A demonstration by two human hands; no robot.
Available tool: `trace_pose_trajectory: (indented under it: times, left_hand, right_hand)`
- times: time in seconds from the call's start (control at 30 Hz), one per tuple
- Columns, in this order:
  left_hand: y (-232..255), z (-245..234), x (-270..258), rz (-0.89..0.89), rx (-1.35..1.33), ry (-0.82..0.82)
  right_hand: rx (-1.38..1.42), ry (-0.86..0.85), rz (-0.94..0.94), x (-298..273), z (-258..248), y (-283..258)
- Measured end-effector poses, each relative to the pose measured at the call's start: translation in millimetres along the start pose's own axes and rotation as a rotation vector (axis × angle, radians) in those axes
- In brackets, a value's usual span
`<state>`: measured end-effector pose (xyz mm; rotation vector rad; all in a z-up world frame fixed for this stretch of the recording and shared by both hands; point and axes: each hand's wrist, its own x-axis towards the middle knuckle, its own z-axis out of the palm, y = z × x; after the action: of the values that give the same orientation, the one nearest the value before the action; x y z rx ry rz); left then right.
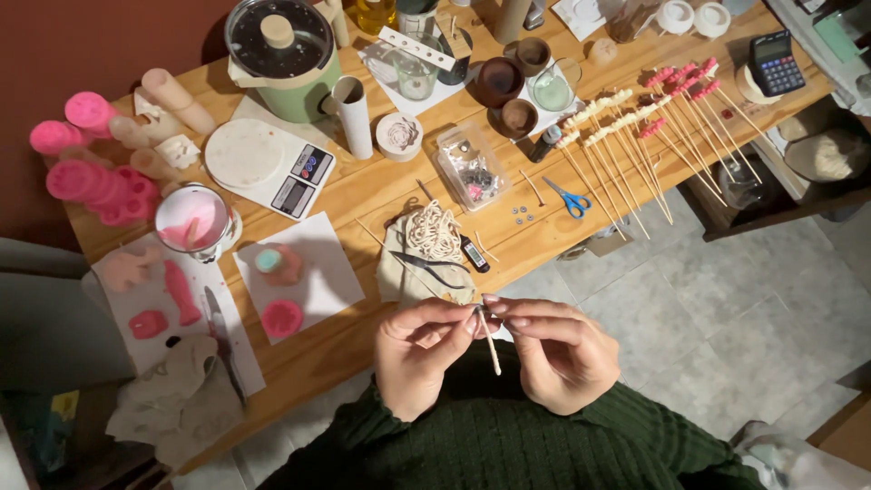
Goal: Attaching metal wick tabs to candle wicks and organizing them on a workbench in a candle studio.
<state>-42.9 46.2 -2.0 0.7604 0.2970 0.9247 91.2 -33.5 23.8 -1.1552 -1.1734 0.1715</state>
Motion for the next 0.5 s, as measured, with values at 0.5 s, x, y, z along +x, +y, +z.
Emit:
trace_pose_trajectory:
  times: [0.5]
  left_hand:
    - [9,-8,7,-0.019,0.038,-0.026]
  right_hand:
    - [-0.084,0.025,-0.002,6,15,-12]
